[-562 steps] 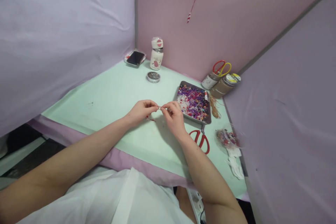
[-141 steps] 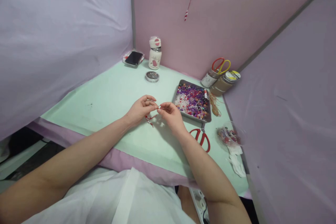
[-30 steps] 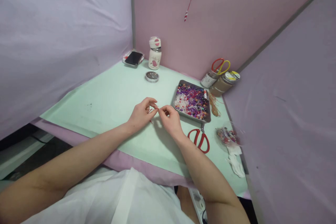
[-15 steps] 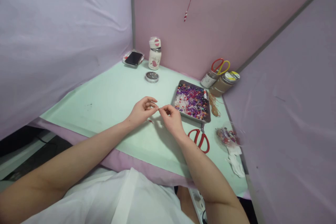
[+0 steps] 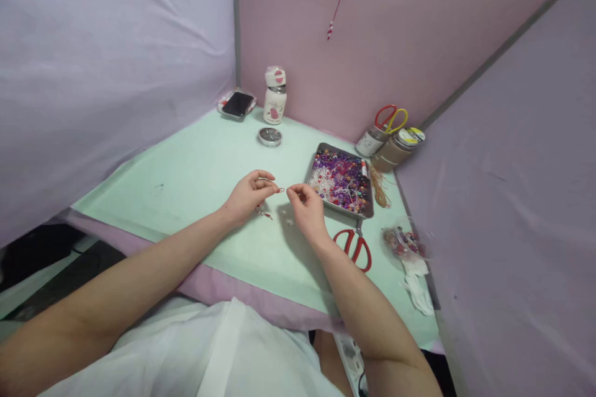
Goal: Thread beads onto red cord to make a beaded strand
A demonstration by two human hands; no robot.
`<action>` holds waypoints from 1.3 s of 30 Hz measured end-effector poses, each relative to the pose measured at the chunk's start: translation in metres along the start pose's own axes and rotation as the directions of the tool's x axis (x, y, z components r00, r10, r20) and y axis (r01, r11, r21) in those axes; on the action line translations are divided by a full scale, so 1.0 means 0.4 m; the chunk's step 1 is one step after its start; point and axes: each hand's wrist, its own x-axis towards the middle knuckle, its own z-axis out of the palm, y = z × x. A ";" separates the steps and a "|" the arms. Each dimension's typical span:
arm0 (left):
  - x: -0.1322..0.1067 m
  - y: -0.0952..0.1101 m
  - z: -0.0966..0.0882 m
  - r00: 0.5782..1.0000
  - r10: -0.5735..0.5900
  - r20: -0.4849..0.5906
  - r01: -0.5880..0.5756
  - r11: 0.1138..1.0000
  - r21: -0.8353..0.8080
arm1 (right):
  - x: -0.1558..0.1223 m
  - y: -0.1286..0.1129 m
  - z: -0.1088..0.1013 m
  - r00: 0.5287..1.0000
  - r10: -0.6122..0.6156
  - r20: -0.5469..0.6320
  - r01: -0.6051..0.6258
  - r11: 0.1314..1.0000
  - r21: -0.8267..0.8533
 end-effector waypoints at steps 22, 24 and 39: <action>-0.003 0.000 0.007 0.998 -0.013 0.060 0.013 1.000 0.008 | -0.015 -0.016 0.007 0.979 -0.202 0.012 0.202 0.972 -0.118; -0.001 -0.001 0.006 0.998 -0.005 0.066 0.004 1.000 0.015 | -0.014 -0.013 0.006 0.982 -0.189 0.007 0.189 0.976 -0.112; -0.010 0.011 -0.003 0.980 -0.057 0.190 0.032 0.991 0.129 | -0.012 -0.010 0.005 0.986 -0.167 0.008 0.166 0.981 -0.104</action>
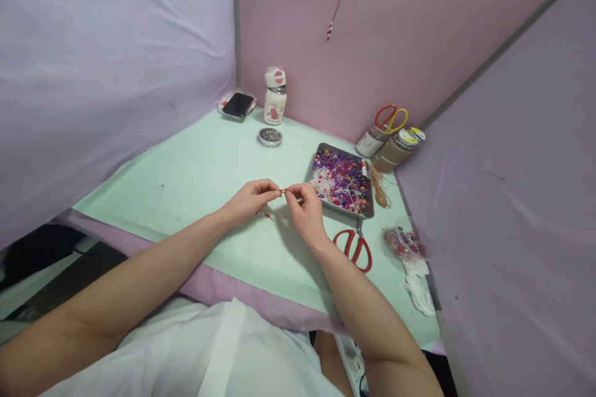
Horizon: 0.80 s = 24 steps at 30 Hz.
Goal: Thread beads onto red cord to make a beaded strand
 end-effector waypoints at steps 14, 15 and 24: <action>0.004 0.002 -0.008 0.988 0.138 -0.074 -0.130 0.986 0.107 | -0.004 -0.019 -0.004 1.000 -0.026 0.016 0.026 0.999 0.034; 0.004 0.005 -0.009 0.986 0.147 -0.079 -0.139 0.985 0.105 | -0.005 -0.020 -0.005 1.000 -0.026 0.017 0.025 0.999 0.033; -0.009 0.023 -0.005 0.985 0.172 -0.011 -0.170 0.983 0.075 | -0.007 -0.024 -0.006 0.998 -0.060 0.015 0.059 0.998 0.037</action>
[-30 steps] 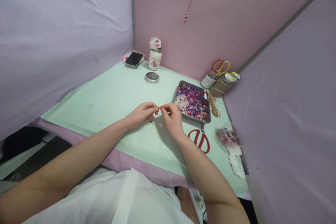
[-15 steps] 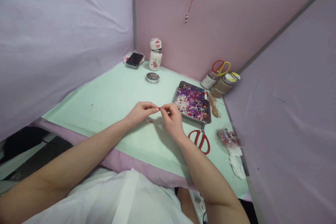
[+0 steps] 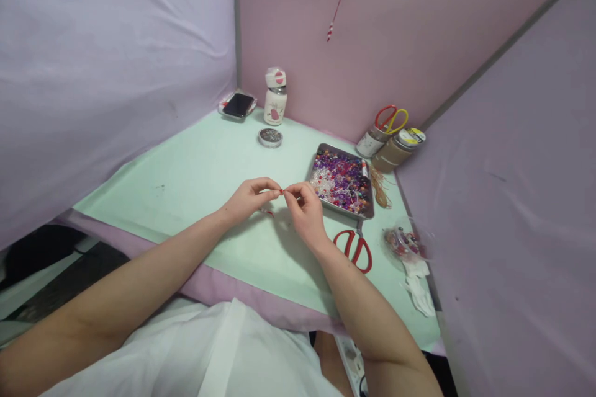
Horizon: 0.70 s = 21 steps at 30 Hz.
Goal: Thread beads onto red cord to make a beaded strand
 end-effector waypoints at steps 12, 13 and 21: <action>0.007 -0.013 0.000 1.000 0.012 0.004 -0.012 0.998 0.055 | 0.000 -0.002 0.000 1.000 -0.013 0.000 0.013 0.999 -0.034; 0.006 -0.013 0.000 1.000 0.004 -0.001 -0.004 0.998 0.059 | 0.000 -0.001 0.000 1.000 -0.013 -0.001 0.013 0.999 -0.036; 0.006 -0.009 -0.003 1.000 -0.010 0.016 0.010 1.000 0.006 | 0.001 0.003 -0.001 1.000 0.020 -0.016 -0.020 0.999 -0.026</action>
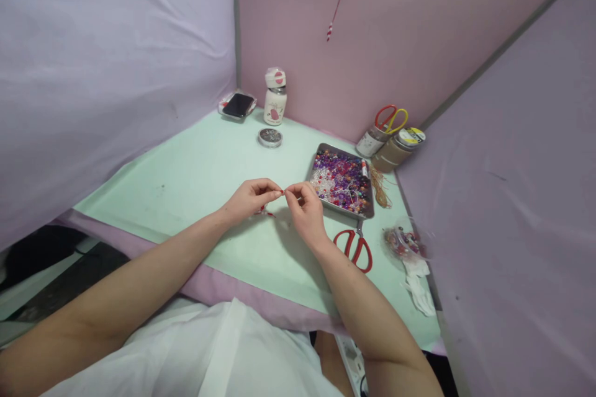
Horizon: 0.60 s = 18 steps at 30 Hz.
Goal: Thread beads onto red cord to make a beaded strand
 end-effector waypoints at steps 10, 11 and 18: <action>0.004 0.019 -0.022 0.994 -0.104 -0.015 0.089 0.915 -0.392 | 0.001 -0.003 -0.008 0.998 -0.027 0.056 0.022 0.996 0.084; 0.004 0.019 -0.022 0.994 -0.100 -0.033 0.080 0.917 -0.390 | 0.002 0.001 -0.007 0.997 -0.029 0.068 0.024 0.998 0.061; 0.009 0.014 -0.024 0.989 -0.055 -0.141 -0.012 0.899 -0.438 | 0.008 0.061 0.017 0.975 -0.128 0.180 0.166 0.962 -0.216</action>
